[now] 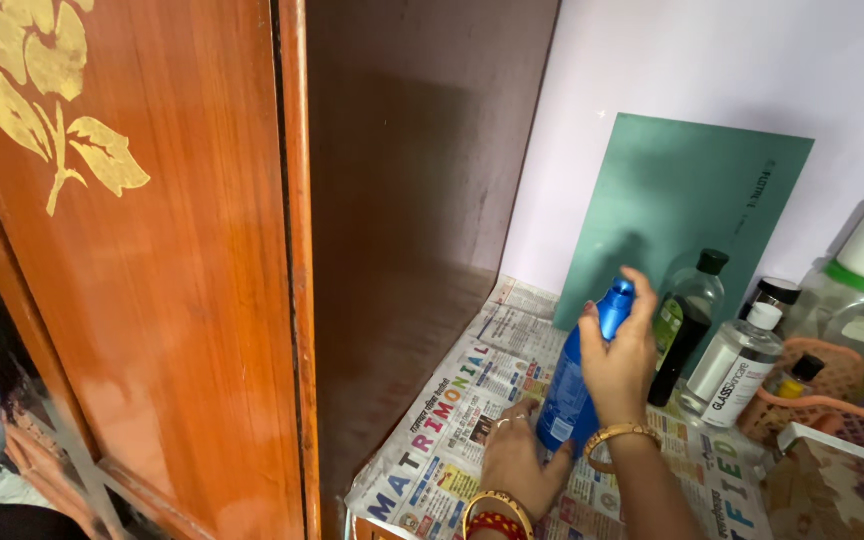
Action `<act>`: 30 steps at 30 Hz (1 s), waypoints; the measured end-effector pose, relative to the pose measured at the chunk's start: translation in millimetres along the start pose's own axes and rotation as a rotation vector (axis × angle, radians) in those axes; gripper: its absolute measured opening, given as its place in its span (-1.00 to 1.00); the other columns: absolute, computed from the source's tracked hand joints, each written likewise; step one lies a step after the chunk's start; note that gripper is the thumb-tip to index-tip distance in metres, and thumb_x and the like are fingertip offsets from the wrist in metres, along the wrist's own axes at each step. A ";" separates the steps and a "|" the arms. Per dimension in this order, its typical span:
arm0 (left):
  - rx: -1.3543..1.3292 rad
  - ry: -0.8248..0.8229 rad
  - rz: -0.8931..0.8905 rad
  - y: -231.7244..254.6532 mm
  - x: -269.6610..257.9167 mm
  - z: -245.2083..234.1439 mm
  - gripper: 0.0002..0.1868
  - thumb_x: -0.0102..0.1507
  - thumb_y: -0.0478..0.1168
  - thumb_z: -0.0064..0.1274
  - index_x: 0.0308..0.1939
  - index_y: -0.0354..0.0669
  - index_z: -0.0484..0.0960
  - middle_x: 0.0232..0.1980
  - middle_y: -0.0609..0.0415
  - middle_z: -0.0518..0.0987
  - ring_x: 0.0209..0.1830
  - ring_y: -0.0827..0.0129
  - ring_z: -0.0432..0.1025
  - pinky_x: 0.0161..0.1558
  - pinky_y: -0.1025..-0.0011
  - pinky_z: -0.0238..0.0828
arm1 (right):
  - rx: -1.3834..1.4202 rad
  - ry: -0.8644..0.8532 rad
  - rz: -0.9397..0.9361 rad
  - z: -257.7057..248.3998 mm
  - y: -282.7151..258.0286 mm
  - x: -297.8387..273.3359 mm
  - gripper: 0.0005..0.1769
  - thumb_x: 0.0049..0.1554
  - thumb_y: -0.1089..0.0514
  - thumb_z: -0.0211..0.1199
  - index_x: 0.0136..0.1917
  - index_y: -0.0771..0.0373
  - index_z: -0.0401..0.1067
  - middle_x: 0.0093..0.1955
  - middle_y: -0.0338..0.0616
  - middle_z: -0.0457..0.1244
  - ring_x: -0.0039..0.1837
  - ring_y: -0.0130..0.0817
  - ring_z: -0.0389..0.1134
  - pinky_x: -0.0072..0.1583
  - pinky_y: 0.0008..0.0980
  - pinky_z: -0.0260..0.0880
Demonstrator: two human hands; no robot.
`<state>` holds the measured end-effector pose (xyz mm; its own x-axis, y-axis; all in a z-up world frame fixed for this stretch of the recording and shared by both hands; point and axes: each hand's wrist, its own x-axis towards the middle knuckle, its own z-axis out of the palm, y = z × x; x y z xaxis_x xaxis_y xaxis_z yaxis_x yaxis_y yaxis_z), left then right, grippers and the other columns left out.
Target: The person moves various small items from a cluttered shelf onto a black plastic chair. They pick up a blue plastic case, a small tin box, a maroon case, a pen, a piece of paper, a hair tie, a comb, and two bottles of liquid, placing them one by one on the chair seat.
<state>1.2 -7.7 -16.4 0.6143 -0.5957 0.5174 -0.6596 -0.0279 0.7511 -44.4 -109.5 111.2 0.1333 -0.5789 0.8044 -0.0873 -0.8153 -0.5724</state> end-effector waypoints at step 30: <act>-0.019 0.040 -0.051 -1.1 -2.0 1.9 -0.32 0.22 -0.06 0.16 0.32 -0.34 0.34 0.22 -0.30 0.48 0.26 -0.13 0.36 0.32 0.11 0.19 | -0.085 0.092 -0.222 0.4 -0.4 -9.5 -0.49 0.26 0.14 0.24 0.45 0.17 0.27 0.26 0.14 0.29 0.14 0.03 0.40 0.12 -0.11 0.41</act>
<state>-0.1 -8.0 -19.0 0.6642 -0.5611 0.4940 -0.6189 -0.0420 0.7844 -45.2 -103.6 103.8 0.0689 -0.3803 0.9223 -0.1495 -0.9180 -0.3674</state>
